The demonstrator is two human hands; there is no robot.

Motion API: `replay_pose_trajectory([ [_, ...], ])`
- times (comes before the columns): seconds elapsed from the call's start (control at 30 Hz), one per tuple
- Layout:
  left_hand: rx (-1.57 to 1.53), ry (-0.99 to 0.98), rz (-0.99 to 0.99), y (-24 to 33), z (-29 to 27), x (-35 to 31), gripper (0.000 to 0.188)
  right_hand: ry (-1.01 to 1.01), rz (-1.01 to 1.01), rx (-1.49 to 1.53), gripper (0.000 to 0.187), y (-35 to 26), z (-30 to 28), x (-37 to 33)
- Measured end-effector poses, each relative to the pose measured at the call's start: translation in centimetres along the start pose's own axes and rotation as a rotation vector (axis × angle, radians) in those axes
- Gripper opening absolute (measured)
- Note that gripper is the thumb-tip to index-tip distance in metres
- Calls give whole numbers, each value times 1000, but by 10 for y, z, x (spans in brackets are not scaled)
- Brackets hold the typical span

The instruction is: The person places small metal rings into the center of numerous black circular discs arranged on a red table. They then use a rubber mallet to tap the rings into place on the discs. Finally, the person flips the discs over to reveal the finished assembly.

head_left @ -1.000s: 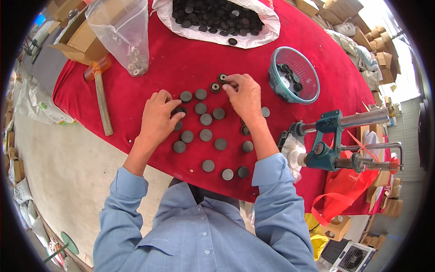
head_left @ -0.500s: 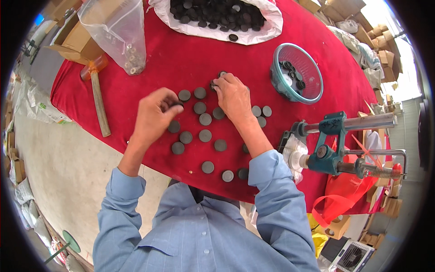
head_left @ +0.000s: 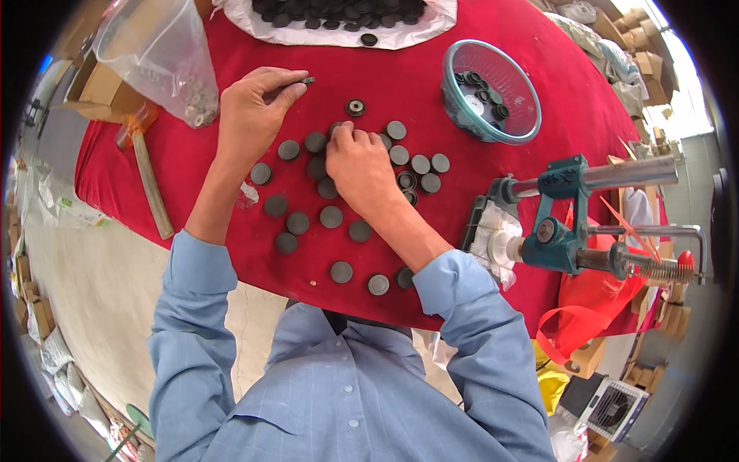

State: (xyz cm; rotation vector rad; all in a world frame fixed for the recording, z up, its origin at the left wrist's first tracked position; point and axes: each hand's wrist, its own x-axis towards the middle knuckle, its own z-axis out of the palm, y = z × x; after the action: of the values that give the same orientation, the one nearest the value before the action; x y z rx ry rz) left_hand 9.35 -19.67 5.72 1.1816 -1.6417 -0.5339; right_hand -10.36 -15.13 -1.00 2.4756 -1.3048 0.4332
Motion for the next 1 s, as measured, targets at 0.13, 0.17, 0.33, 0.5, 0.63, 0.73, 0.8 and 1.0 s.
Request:
replay_pose_trajectory([
  [0.13,38,-127,48,-15,26,18,24,-44,46,140,23,10,-12,10],
  [0.17,47,-166,59,-18,35,19,24,11,65,207,24,17,-18,7],
  [0.33,207,-319,146,-30,68,19,26,335,370,431,24,60,-88,-19],
  [0.5,258,-411,195,-42,74,9,25,230,551,622,18,71,-123,-71],
  [0.63,305,-486,245,-31,71,4,29,208,659,697,21,63,-129,-110],
  [0.73,419,-505,310,-25,66,-6,33,222,708,717,25,49,-134,-127],
  [0.8,453,-493,322,-25,66,-17,36,252,731,720,25,40,-132,-140],
  [1.0,552,-415,313,-24,72,-28,36,150,749,635,23,32,-114,-141],
])
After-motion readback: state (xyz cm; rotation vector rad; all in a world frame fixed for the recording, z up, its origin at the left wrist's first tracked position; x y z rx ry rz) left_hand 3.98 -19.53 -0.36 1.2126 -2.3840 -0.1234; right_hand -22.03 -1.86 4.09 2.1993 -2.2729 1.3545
